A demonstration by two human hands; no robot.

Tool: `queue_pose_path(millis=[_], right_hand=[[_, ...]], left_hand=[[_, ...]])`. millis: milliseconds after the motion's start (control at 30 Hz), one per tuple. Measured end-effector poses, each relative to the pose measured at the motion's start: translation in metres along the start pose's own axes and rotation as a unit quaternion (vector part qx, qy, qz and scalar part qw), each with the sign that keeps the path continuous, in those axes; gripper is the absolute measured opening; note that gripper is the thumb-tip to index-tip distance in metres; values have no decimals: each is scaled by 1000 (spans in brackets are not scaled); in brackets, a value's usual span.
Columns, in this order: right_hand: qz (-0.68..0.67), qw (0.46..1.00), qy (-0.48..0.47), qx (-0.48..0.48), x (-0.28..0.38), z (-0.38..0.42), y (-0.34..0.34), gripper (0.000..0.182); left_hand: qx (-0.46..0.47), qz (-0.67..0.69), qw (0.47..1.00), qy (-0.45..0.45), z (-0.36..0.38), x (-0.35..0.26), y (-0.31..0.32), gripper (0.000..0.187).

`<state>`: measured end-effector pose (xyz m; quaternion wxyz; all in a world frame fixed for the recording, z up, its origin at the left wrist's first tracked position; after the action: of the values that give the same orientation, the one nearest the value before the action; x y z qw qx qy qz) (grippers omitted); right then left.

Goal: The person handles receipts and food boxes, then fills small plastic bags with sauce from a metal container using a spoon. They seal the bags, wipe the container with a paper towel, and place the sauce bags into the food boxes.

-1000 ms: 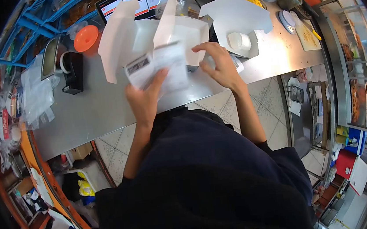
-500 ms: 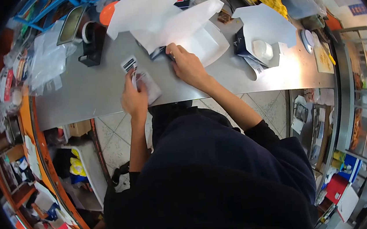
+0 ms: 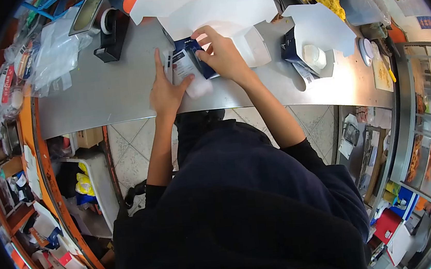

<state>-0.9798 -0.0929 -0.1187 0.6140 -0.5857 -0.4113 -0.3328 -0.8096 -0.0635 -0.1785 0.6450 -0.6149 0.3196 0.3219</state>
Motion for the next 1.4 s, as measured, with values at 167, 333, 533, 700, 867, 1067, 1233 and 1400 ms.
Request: queue_pose_path(millis=[167,333,533,700,867,1067,1233,1400], right_hand=[[-19,1000,15,5,2,-2,2,40],[74,995,-36,51,-20,-4,45,45],[18,994,-100,-30,1,9,15,38],[-52,995,-56,-61,40,31,-6,30],[-154,982,-103,41,76,59,19,28],[-352,918,71,168,88,71,63,28],[-352,912,72,200,115,70,112,26],[-349,887,57,298,171,75,203,23]], left_hand=[[20,-68,995,72,1,-12,8,130],[49,63,990,113,8,-3,4,136],[40,336,940,-41,20,26,-45,87],[-14,579,810,-91,31,-30,-72,49],[38,605,795,-14,20,-94,-83,51],[13,570,820,52,12,-101,-141,60],[-43,560,826,39,29,-74,-194,64],[-71,572,815,57,73,-20,-287,58]])
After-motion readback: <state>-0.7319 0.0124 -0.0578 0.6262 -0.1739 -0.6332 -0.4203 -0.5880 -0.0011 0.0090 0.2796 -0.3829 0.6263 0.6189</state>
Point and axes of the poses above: each hand's wrist, its own z-axis away from the middle knuckle, its own y-axis out of the palm, x = y × z, the point moved 7 cm from there along -z, towards the middle knuckle, and after that the axes turned 3 degrees about y, right-handed, at the moved point
